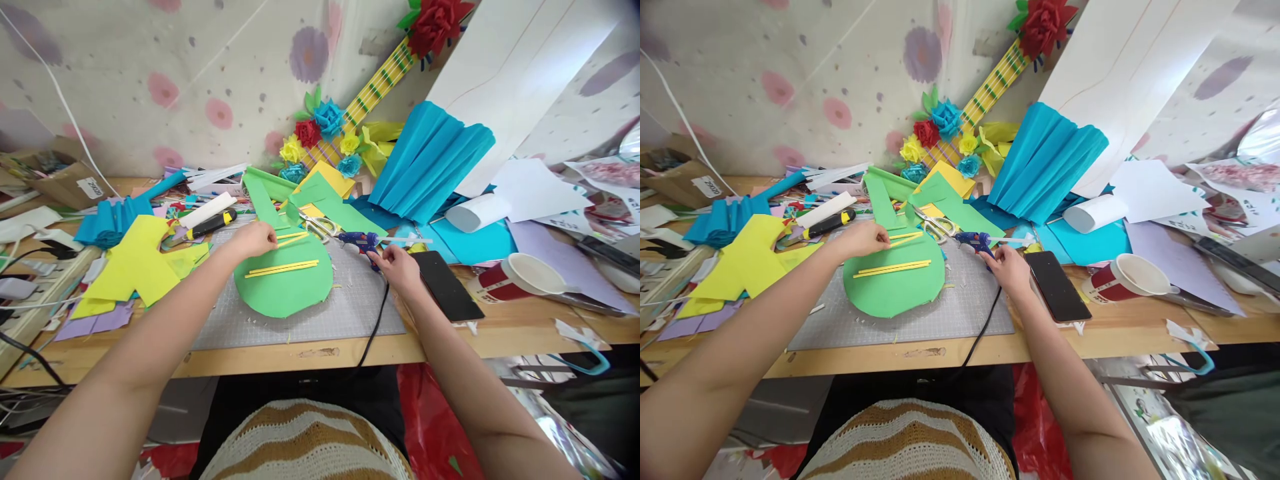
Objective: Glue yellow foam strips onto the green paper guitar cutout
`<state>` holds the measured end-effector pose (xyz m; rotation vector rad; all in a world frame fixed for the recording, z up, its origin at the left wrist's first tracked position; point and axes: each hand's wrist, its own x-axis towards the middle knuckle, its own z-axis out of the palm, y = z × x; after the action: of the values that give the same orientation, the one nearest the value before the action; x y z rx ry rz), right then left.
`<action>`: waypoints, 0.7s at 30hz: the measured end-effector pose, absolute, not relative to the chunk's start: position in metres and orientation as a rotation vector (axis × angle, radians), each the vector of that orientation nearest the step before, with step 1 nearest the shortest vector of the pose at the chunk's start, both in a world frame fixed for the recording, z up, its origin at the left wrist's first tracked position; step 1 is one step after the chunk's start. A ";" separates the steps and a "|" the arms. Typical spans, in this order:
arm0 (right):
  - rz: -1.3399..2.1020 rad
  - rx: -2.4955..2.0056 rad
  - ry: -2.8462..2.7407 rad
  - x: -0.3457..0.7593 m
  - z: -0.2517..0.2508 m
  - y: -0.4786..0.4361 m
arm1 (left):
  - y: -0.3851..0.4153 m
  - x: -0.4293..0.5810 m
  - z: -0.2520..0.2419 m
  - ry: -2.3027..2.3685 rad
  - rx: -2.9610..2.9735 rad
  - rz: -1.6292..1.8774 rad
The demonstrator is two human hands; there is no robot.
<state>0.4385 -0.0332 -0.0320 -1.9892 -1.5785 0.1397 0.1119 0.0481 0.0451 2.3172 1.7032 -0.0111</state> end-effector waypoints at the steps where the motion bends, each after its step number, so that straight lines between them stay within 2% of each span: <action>1: 0.103 -1.964 -1.558 0.441 -0.033 -0.027 | 0.050 0.111 0.045 1.733 2.308 0.087; 4: 0.225 -1.850 -1.685 0.439 -0.033 -0.009 | 0.053 0.112 0.043 1.744 2.123 0.446; 9: 0.800 -1.730 -1.655 0.438 -0.027 0.001 | 0.046 0.115 0.037 1.371 1.539 0.911; 13: 1.157 -1.369 -1.426 0.444 -0.024 -0.005 | 0.040 0.116 0.030 1.196 1.163 0.932; 17: 1.215 -1.178 -1.298 0.430 -0.017 -0.003 | 0.040 0.116 0.020 1.131 0.971 0.846; 21: 1.240 -1.116 -1.445 0.398 -0.006 0.007 | 0.040 0.116 0.017 1.124 0.939 0.802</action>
<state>0.3975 0.0068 -0.0059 -1.1155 -1.4445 1.2397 0.1165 0.0401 0.0165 0.9391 1.1239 0.8024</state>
